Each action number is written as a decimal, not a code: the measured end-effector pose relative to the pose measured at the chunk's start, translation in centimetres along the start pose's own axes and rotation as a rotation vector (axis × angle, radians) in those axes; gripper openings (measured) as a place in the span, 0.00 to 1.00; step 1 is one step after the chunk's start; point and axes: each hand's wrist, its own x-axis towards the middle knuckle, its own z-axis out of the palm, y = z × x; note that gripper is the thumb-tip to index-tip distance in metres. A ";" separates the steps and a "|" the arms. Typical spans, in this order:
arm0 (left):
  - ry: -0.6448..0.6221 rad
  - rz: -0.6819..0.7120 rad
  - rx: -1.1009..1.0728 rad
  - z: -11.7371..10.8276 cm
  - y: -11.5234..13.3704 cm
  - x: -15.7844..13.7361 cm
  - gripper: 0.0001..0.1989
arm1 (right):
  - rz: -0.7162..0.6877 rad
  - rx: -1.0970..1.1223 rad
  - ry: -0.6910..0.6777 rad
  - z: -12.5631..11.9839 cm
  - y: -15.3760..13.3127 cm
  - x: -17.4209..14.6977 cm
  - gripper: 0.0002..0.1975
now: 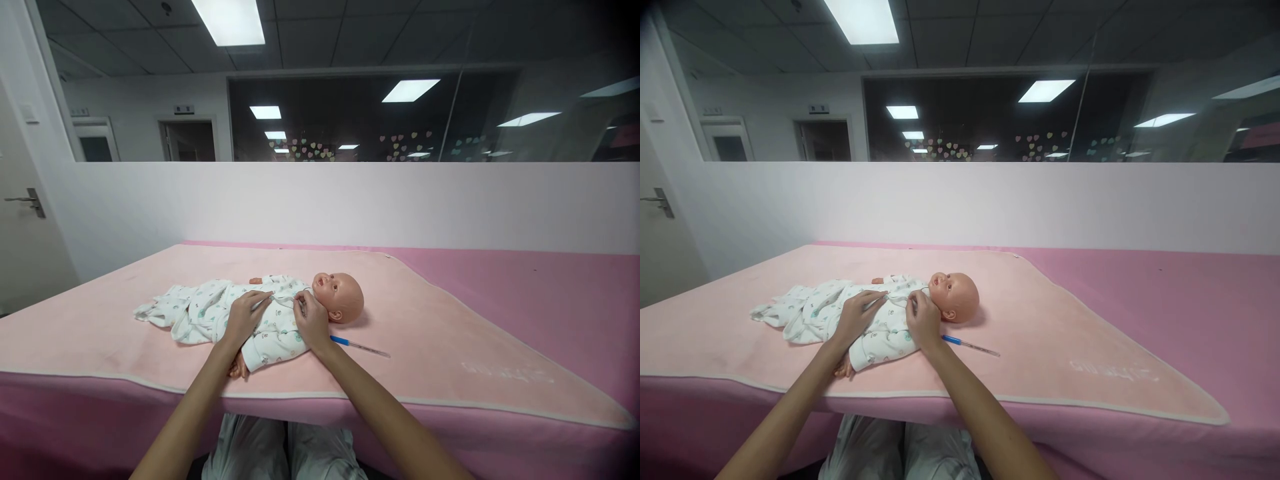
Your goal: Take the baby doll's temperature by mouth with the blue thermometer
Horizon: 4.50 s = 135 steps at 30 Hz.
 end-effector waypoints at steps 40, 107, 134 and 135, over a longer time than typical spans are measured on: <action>-0.054 -0.080 -0.012 -0.4 1.0 0.3 0.06 | -0.006 0.014 -0.001 0.1 0.1 0.1 0.05; -0.003 -0.073 0.065 -4.1 -2.5 -2.0 0.09 | -0.115 -0.059 0.090 0.1 -0.6 -0.6 0.09; -0.046 -0.057 0.302 -3.6 -1.3 -2.2 0.12 | -0.091 -0.082 0.029 -0.1 -0.6 -0.5 0.06; -0.042 -0.053 0.302 -3.6 -1.3 -2.2 0.12 | -0.097 -0.083 0.025 -0.1 -0.6 -0.5 0.05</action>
